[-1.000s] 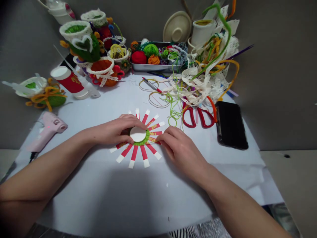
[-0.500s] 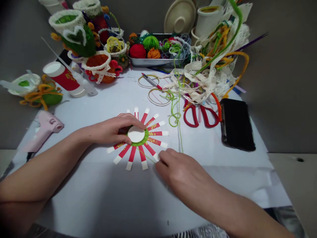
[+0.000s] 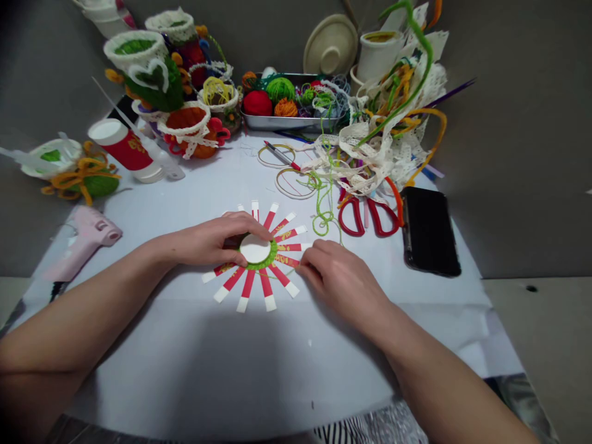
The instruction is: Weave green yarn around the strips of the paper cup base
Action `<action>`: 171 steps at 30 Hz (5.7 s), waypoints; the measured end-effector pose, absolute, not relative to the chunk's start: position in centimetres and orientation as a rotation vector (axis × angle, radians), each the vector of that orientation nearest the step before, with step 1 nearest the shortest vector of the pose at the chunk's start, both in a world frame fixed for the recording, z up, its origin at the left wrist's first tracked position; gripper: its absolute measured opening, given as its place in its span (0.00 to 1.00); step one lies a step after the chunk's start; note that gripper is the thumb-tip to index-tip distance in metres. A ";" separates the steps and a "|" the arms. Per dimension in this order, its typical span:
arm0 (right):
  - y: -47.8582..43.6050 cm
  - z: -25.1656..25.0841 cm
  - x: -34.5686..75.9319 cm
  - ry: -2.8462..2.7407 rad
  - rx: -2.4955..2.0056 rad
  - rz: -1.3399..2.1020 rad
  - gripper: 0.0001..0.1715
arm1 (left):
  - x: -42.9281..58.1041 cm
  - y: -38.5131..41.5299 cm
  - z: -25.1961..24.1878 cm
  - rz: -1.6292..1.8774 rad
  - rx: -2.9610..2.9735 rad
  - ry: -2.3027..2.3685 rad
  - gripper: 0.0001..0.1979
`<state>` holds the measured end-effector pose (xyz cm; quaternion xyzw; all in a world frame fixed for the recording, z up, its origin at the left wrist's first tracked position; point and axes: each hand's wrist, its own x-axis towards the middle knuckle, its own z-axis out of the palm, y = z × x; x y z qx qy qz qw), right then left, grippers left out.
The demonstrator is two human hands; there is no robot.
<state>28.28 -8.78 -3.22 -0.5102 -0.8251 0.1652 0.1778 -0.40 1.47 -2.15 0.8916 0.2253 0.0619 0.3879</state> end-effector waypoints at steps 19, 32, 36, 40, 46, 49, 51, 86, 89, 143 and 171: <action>-7.0 -5.0 27.0 -2.002 -1.564 0.501 0.08 | 0.8 -0.1 -2.1 0.267 2.360 0.699 0.29; -9.9 -1.2 28.1 -2.364 -1.146 0.529 0.13 | -0.3 1.3 -1.9 0.151 2.268 0.570 0.21; -10.9 -0.8 28.3 -2.576 -1.074 0.612 0.14 | -0.3 1.4 -1.6 0.125 2.250 0.541 0.21; -11.8 -0.7 27.9 -2.673 -1.042 0.665 0.15 | -0.4 1.5 -1.7 0.137 2.243 0.536 0.21; -12.1 -1.2 28.0 -2.681 -1.128 0.536 0.15 | -0.4 1.6 -2.0 0.150 2.239 0.529 0.21; -11.4 -1.7 28.4 -2.581 -1.272 0.463 0.13 | -0.4 1.6 -2.1 0.154 2.238 0.522 0.21; -10.6 -2.0 28.4 -2.519 -1.319 0.476 0.12 | -0.4 1.5 -2.0 0.152 2.237 0.526 0.22; -9.2 -2.3 28.1 -2.325 -1.208 0.519 0.10 | 0.1 1.0 -2.2 0.181 2.318 0.595 0.22; -10.2 -1.7 28.1 -2.459 -1.162 0.519 0.10 | 0.1 1.0 -2.1 0.178 2.309 0.578 0.22; -8.1 -4.3 26.8 -2.110 -1.413 0.516 0.09 | 1.4 -0.4 -2.3 0.290 2.357 0.788 0.28; -10.5 -1.9 28.6 -2.545 -1.315 0.487 0.13 | 0.0 1.1 -2.6 0.231 2.309 0.579 0.21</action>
